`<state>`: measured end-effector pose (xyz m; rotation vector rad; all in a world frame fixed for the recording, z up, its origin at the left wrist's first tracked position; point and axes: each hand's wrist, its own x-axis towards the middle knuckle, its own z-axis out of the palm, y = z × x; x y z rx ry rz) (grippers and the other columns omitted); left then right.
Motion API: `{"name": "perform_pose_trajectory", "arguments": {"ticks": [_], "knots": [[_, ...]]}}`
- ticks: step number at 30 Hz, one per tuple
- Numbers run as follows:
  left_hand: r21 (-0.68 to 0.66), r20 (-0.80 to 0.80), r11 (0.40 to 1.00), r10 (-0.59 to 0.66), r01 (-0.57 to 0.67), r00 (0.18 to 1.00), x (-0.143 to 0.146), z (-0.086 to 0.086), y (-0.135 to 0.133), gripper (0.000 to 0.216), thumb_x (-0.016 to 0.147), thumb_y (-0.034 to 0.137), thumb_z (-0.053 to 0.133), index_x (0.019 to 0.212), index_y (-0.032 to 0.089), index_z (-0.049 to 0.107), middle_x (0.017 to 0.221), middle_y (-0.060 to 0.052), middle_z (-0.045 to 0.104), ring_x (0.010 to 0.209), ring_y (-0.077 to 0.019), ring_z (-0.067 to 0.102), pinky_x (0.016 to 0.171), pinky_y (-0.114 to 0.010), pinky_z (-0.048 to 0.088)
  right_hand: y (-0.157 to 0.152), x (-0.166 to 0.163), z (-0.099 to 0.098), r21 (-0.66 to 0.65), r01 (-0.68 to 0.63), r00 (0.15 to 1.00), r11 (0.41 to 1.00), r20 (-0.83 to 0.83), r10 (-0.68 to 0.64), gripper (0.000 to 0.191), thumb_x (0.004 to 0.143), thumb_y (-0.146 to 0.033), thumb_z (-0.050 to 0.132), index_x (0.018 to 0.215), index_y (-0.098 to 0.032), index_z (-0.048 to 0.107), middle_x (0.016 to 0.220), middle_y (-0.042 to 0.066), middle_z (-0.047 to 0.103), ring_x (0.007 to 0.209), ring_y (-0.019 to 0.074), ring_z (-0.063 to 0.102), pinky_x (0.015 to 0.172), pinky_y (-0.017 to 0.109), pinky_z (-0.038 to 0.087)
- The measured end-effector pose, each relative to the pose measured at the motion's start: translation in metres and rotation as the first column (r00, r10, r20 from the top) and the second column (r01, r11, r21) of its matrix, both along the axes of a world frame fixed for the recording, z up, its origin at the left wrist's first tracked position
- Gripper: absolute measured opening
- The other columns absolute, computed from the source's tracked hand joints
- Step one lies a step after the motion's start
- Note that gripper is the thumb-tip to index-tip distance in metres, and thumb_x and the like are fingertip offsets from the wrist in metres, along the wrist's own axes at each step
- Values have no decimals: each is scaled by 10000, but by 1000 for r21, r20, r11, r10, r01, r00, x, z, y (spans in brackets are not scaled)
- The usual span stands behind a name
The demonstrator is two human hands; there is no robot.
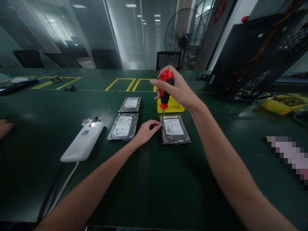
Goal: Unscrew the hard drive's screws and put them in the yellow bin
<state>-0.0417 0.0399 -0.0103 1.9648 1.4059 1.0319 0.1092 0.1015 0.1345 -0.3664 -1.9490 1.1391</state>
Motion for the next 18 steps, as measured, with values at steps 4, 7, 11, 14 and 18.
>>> {"name": "perform_pose_trajectory", "arguments": {"ticks": [4,7,11,14,18], "knots": [[-9,-8,1000,10,-10,1000,1,2,-1,231,907,348,517,957,169,655,917,-40,652,869,-184,602,773,-306,444,-3,1,1,1,-36,999,999,0,36,362,854,-484,518,1087,-223,425,818,-14,491,705,101,553,689,278,511],[-17,-11,1000,8,-8,1000,1,4,-3,237,910,351,511,965,169,653,915,-41,652,862,-183,603,766,-306,446,-7,4,5,-6,-39,998,999,39,40,315,886,-409,477,1127,-213,418,858,-2,503,709,96,550,677,261,509],[-27,-14,1000,14,-15,1000,1,4,-3,239,912,349,508,968,167,651,930,-45,656,862,-182,604,763,-308,449,-9,8,10,40,-15,997,999,81,12,237,884,-316,479,1087,-200,445,896,9,502,722,108,555,679,282,512],[-27,-20,1000,12,-13,1000,1,4,-3,241,911,353,507,973,170,652,943,-45,658,879,-186,603,773,-312,447,-8,9,11,93,-9,996,996,86,1,213,871,-353,517,1012,-200,477,903,12,500,751,125,562,692,300,506],[-24,-23,1000,16,-16,1000,2,7,-4,241,911,348,504,967,167,652,944,-46,661,886,-190,603,782,-315,447,-5,9,10,134,-5,995,991,100,-8,240,855,-393,551,996,-210,485,887,11,522,795,144,567,723,320,505]]}}
